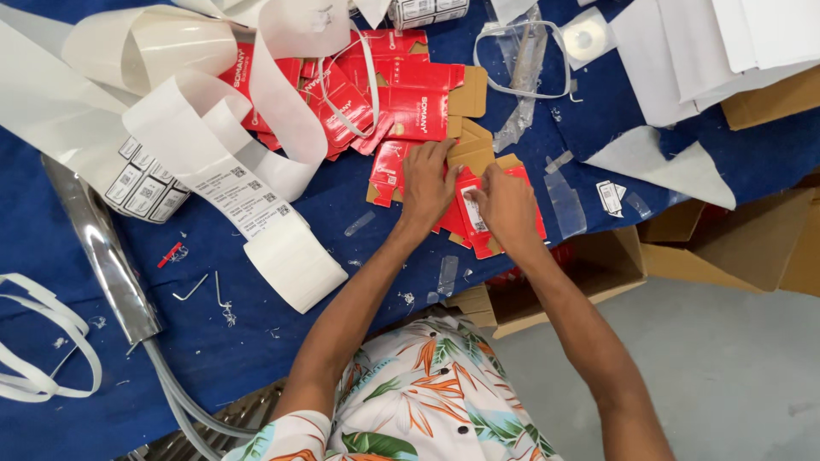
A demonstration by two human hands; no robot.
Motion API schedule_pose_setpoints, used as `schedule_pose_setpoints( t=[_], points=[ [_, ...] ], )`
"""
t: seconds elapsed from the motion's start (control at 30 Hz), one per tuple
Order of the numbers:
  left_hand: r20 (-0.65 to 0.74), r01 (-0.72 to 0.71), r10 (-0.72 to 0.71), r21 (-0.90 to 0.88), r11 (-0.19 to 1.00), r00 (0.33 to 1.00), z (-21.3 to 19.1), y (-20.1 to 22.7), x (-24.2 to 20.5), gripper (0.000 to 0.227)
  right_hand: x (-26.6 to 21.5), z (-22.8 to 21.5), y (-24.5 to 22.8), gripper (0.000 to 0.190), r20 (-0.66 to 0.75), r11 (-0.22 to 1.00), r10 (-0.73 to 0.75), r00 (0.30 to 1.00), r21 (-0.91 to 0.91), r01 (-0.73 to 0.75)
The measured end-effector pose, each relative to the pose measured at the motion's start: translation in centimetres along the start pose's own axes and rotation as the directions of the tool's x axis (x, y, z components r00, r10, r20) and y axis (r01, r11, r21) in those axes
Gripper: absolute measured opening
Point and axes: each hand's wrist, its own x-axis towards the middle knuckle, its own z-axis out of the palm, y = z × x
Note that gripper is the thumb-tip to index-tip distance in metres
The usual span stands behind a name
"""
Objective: The person stands at a table and repeatedly applies labels to small red cardboard boxes. They peel a label from a roll, place it on a box, and set the labeled box aside. The process is repeated continuously.
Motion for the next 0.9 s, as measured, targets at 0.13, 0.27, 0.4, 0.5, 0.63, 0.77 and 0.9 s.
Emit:
schedule_pose_setpoints(
  t=[0.13,0.27,0.4,0.5,0.63,0.77,0.9],
  points=[
    [-0.053,-0.02,0.019,-0.026,0.999,0.998,0.3,-0.5,0.0,0.045,2.5,-1.1,-0.1,0.056,0.166,0.999,-0.03,0.986,0.028,0.026],
    [-0.039,-0.018,0.016,-0.059,0.998,0.999,0.1,-0.7,-0.1,0.044,1.1,-2.0,1.8,0.059,0.187,0.979,-0.202,0.961,-0.001,0.206],
    [-0.046,-0.017,0.013,-0.086,0.996,0.999,-0.9,0.2,-0.1,0.045,-4.3,-2.6,2.8,0.075,0.255,0.983,-0.159,0.954,-0.046,0.176],
    [-0.093,-0.042,0.026,-0.178,0.983,0.995,-3.4,1.4,0.0,0.045,-5.1,-3.8,1.3,0.072,0.249,0.985,-0.17,0.953,0.02,0.171],
    [-0.372,-0.11,0.054,-0.13,0.985,0.927,-10.9,2.1,-3.6,0.039,-4.4,-5.9,-4.0,0.056,0.262,0.956,-0.22,0.939,0.252,0.154],
    [-0.664,0.157,-0.199,-0.123,0.98,0.721,-20.3,-1.4,-8.8,0.031,-4.1,-5.1,-10.7,0.042,0.297,0.876,-0.41,0.862,0.391,0.282],
    [-0.726,0.367,-0.296,-0.063,0.928,0.621,-26.9,-6.2,-13.5,0.032,-3.8,-2.8,-17.3,0.041,0.314,0.754,-0.63,0.71,0.465,0.464]
  ],
)
